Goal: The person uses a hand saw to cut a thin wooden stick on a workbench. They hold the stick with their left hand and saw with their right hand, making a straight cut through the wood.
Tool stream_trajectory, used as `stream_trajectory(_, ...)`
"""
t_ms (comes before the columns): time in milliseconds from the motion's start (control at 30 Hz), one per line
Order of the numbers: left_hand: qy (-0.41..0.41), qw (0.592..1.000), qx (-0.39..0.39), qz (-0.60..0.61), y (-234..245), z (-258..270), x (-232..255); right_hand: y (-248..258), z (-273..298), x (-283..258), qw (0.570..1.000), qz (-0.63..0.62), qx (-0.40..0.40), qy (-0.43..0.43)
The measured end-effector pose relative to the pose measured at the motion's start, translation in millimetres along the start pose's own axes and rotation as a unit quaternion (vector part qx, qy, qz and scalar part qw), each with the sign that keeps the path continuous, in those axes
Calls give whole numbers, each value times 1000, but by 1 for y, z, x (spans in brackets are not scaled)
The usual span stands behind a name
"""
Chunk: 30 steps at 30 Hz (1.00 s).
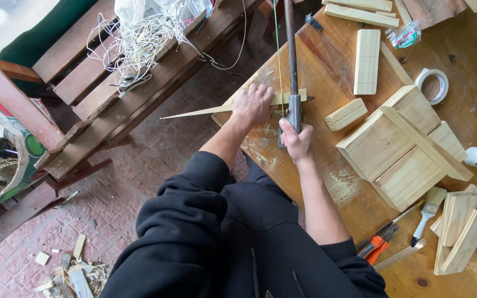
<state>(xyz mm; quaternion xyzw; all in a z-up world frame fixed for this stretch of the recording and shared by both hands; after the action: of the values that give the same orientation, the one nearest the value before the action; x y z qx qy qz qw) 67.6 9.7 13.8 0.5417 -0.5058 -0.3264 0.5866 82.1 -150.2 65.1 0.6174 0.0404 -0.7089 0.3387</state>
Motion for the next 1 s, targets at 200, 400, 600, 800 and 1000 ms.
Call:
stream_trajectory(200,9,999,-36,17,4,-3,0,4,27,-27,1000,5,-21,-4)
stream_trajectory(400,13,999,-39,18,7,-3,-1,28,110,-37,998,36,-21,-41)
stream_trajectory(600,8,999,-30,23,2,2,-1,56,200,-1,988,81,-35,-129)
stream_trajectory(800,27,991,-134,-10,14,-3,3,81,237,4,988,17,-65,-136)
stream_trajectory(1000,-4,1000,-13,-6,-2,-1,-1,79,209,13,992,63,-35,-108)
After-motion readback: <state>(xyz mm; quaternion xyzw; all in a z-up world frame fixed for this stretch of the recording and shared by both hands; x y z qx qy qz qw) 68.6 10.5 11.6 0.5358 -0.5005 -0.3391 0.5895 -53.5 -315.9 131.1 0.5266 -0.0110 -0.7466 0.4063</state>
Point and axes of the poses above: each hand's wrist, its own z-axis away from the middle knuckle, its own y-axis out of the back of the hand, x = y × z, the point moved 7 cm from there along -z, towards the middle knuckle, and after that the axes turned 6 degrees about y, right-handed, at the moved point
